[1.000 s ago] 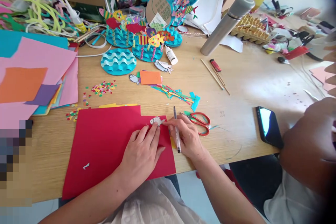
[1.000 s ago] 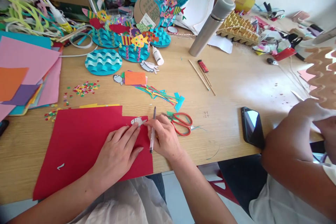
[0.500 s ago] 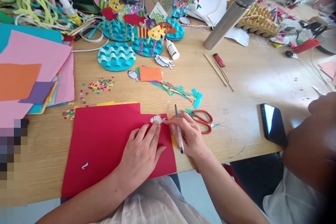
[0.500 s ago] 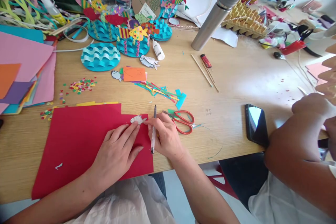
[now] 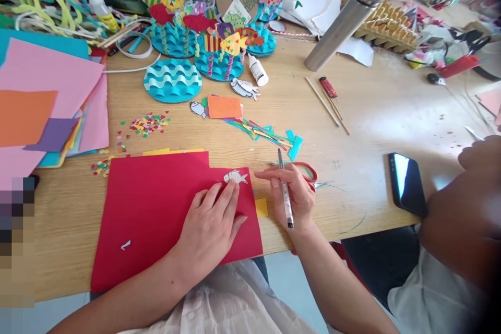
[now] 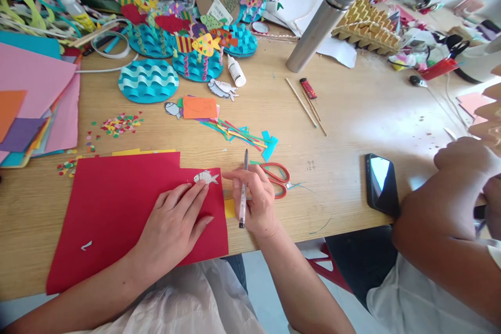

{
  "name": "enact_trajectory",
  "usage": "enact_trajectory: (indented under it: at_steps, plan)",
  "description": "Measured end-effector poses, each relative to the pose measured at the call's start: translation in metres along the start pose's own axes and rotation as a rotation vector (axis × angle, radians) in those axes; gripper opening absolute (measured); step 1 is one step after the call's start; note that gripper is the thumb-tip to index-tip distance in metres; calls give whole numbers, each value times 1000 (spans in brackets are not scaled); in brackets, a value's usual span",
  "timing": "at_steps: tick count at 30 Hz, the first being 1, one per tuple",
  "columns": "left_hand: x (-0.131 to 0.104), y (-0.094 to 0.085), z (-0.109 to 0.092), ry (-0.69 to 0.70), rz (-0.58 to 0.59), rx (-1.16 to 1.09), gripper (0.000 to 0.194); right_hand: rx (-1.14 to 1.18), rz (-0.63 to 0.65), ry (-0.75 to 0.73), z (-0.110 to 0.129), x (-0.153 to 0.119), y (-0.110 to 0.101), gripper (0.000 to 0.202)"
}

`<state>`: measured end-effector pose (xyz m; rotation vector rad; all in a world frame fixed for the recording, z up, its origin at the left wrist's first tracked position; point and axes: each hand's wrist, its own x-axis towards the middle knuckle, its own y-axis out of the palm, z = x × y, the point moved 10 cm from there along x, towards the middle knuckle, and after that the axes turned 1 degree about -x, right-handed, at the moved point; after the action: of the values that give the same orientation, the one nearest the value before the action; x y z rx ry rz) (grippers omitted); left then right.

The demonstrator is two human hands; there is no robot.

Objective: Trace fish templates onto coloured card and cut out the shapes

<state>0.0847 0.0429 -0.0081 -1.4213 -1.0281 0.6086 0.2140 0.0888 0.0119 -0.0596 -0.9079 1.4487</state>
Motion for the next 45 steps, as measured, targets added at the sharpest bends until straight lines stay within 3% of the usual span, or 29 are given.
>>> enact_trajectory:
  at_steps: [9,22,30,32,40,45]
  plan:
    - [2,1,2,-16,8,-8,42,31,243,-112,13,4,25,29]
    - [1,-3,5,-41,-9,-33,47,24,253,-96,12,4,27,26]
    - [2,3,5,-52,33,-14,47,31,249,-92,11,4,26,26]
    - [1,4,5,-55,37,-11,46,28,191,-81,11,3,20,27]
    - [0,7,6,-76,37,7,46,88,-297,42,-5,-3,-28,31]
    - [1,6,6,-69,31,1,45,246,-372,269,-29,4,-34,27]
